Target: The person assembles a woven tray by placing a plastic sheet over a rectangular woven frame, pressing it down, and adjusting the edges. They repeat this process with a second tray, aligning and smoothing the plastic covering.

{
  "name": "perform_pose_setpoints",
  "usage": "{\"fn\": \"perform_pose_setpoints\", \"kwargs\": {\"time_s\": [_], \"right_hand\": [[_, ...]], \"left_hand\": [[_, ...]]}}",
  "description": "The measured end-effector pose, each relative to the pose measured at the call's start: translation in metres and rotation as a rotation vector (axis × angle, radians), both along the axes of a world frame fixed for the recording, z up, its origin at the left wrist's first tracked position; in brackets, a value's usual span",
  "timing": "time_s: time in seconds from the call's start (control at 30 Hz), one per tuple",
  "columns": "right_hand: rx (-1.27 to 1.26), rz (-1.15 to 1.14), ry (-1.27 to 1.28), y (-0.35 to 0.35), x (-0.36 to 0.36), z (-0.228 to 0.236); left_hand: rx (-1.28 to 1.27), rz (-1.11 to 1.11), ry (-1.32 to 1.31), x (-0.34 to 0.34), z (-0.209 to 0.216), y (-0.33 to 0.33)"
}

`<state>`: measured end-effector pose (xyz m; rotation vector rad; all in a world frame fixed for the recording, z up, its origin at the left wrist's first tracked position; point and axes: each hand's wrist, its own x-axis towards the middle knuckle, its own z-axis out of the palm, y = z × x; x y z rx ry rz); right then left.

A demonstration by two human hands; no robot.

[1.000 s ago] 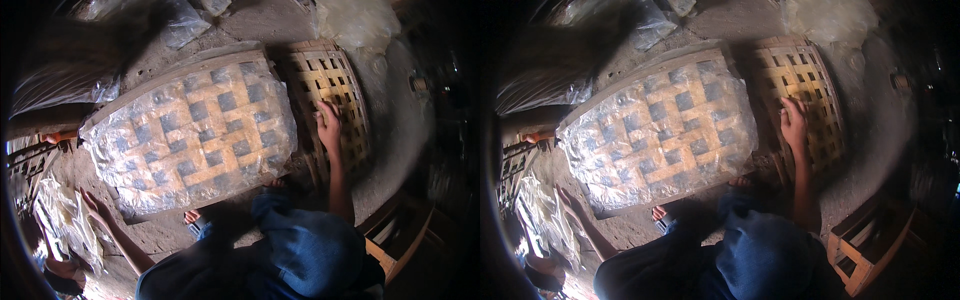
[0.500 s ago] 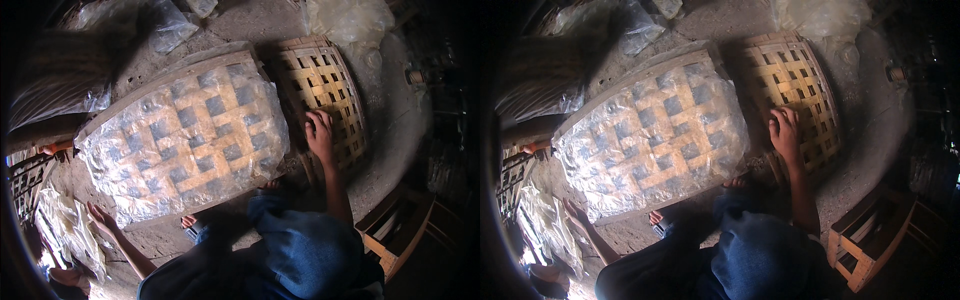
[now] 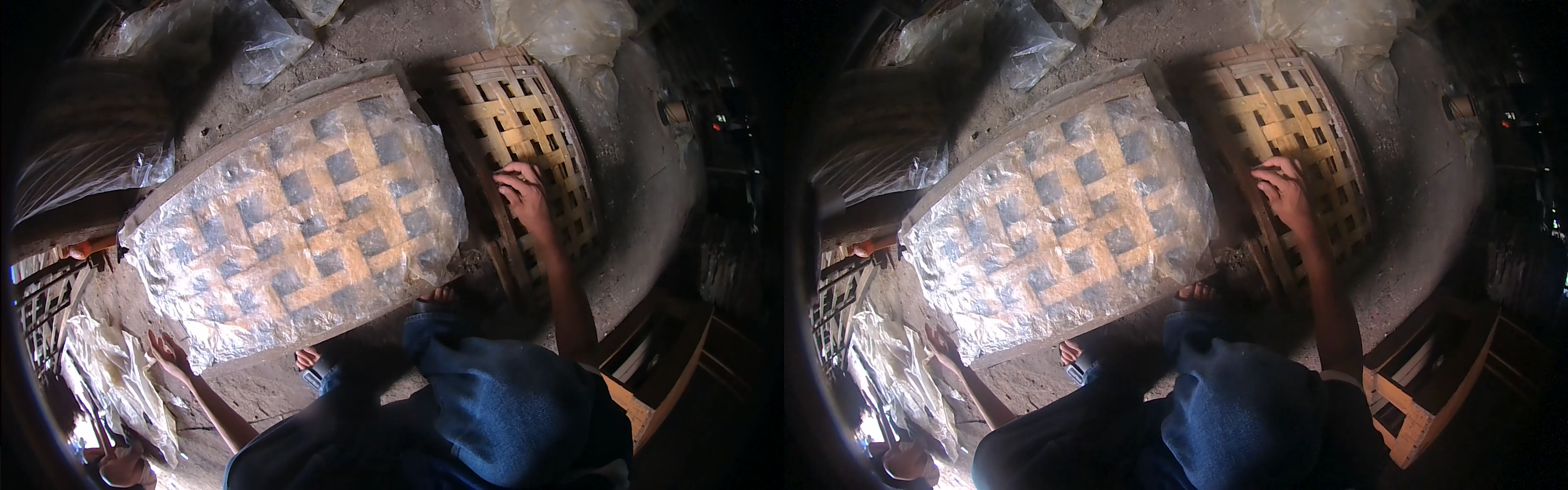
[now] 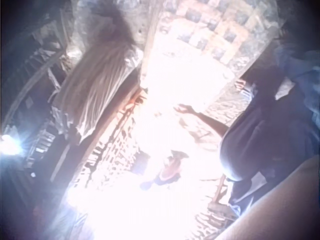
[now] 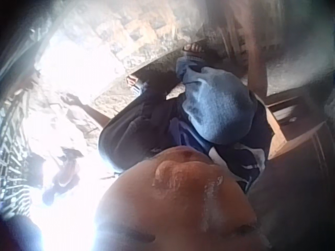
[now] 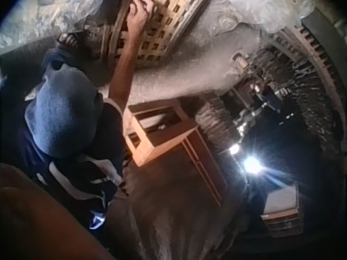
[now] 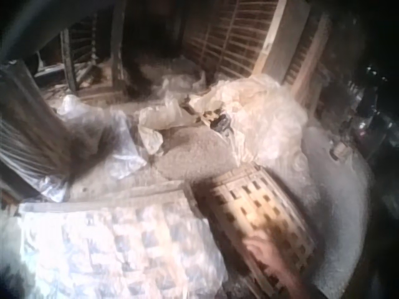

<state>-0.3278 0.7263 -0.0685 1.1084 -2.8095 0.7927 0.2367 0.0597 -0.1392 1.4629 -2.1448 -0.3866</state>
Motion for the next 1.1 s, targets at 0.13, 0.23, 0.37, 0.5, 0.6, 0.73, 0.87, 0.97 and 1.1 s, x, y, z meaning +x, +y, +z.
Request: {"fn": "perform_pose_setpoints", "kwargs": {"time_s": [0.13, 0.23, 0.37, 0.5, 0.6, 0.73, 0.87, 0.97, 1.1], "right_hand": [[-0.002, 0.020, -0.032, 0.007, -0.006, 0.004], [0.027, 0.058, 0.013, 0.004, -0.008, 0.005], [0.061, 0.100, 0.075, -0.008, -0.006, 0.008], [-0.082, -0.046, 0.126, 0.011, -0.002, 0.000], [-0.424, -0.369, -0.078, 0.040, -0.015, -0.002], [-1.004, -0.881, -0.430, 0.089, -0.069, 0.019], [-1.197, -1.066, -0.331, 0.133, -0.118, 0.034], [-1.016, -1.225, -0.340, 0.158, -0.135, 0.031], [-0.657, -1.371, -0.016, 0.226, -0.151, 0.012]], "left_hand": [[-0.006, -0.036, -0.028, 0.006, -0.013, -0.005], [-0.017, -0.048, -0.048, 0.018, -0.020, -0.008], [-0.068, -0.236, 0.105, 0.043, -0.033, -0.027], [0.033, -0.077, 0.008, 0.029, -0.027, -0.006], [-0.023, -0.032, -0.048, 0.018, -0.008, 0.007], [-0.033, -0.059, 0.045, 0.039, -0.012, -0.003], [-0.041, -0.151, 0.139, 0.054, -0.031, -0.017], [0.009, -0.128, 0.134, 0.061, -0.028, -0.016], [0.090, -0.177, 0.142, 0.049, -0.046, -0.010]]}}
